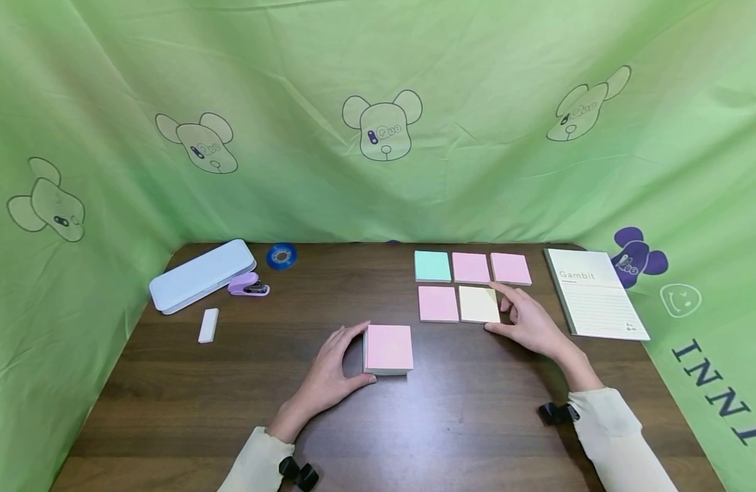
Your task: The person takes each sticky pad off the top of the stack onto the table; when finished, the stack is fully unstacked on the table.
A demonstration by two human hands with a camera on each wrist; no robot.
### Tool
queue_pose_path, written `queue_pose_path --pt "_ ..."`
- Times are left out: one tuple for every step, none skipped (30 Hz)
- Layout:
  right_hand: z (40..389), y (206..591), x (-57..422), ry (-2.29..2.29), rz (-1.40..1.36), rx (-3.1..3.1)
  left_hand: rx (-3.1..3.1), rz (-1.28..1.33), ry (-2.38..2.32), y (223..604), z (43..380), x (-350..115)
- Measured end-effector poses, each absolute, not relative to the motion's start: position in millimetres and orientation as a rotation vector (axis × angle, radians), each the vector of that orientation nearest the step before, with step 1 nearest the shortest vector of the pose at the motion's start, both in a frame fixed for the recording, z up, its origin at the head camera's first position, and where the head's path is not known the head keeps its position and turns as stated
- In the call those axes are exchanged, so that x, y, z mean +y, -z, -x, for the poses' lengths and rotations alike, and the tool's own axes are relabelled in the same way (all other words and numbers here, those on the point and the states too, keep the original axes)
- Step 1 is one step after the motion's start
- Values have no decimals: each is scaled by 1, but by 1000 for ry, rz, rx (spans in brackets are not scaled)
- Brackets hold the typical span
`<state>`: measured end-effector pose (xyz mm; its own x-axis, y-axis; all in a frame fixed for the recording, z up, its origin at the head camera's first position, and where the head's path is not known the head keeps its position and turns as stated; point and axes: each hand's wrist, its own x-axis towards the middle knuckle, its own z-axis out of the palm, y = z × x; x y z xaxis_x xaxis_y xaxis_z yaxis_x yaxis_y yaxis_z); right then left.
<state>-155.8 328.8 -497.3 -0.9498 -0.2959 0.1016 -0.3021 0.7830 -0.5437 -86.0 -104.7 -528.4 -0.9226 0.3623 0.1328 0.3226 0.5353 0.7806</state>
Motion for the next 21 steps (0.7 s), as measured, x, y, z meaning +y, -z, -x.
queue_pose_path --pt "154 496 327 -917 -492 -2937 2712 -606 -1363 528 86 -105" --pt "152 495 324 -932 -490 -2916 2712 -606 -1365 528 86 -105" --pt "150 494 321 -948 -494 -2892 2713 -605 -1363 528 86 -105" --pt "148 493 317 -968 -499 -2865 2712 -605 -1366 528 86 -104" --pt "147 492 314 -992 -504 -2838 2711 -606 -1366 528 86 -104" --pt "145 490 310 -1013 -514 -2812 2711 -606 -1364 528 86 -104" --pt "143 490 305 -1035 -525 -2788 2712 -606 -1364 528 86 -104" --pt "141 489 301 -1056 -538 -2765 2712 -609 -1366 528 86 -104" --pt "139 488 296 -1075 -551 -2746 2713 -610 -1362 528 86 -104" --pt "138 488 292 -1093 -565 -2729 2713 -612 -1363 528 86 -104" --pt "136 487 287 -1111 -581 -2714 2713 -613 -1363 528 86 -104" --pt "134 487 282 -1120 -599 -2703 2714 -611 -1361 528 86 -105" --pt "132 487 277 -1130 -621 -2692 2714 -610 -1362 529 86 -105" --pt "130 487 272 -1141 -644 -2680 2715 -611 -1361 529 86 -105" --pt "128 487 267 -1150 -666 -2673 2715 -611 -1361 529 86 -105" --pt "126 487 262 -1160 -690 -2665 2714 -613 -1366 530 86 -105" --pt "125 487 257 -1173 -714 -2659 2714 -617 -1370 530 86 -105" --pt "123 486 251 -1185 -737 -2654 2715 -622 -1372 530 86 -105" --pt "121 486 246 -1199 -760 -2650 2715 -629 -1378 531 87 -105" --pt "119 486 242 -1216 -779 -2647 2716 -636 -1382 531 87 -105" --pt "118 486 237 -1235 -800 -2643 2723 -647 -1383 531 87 -106"
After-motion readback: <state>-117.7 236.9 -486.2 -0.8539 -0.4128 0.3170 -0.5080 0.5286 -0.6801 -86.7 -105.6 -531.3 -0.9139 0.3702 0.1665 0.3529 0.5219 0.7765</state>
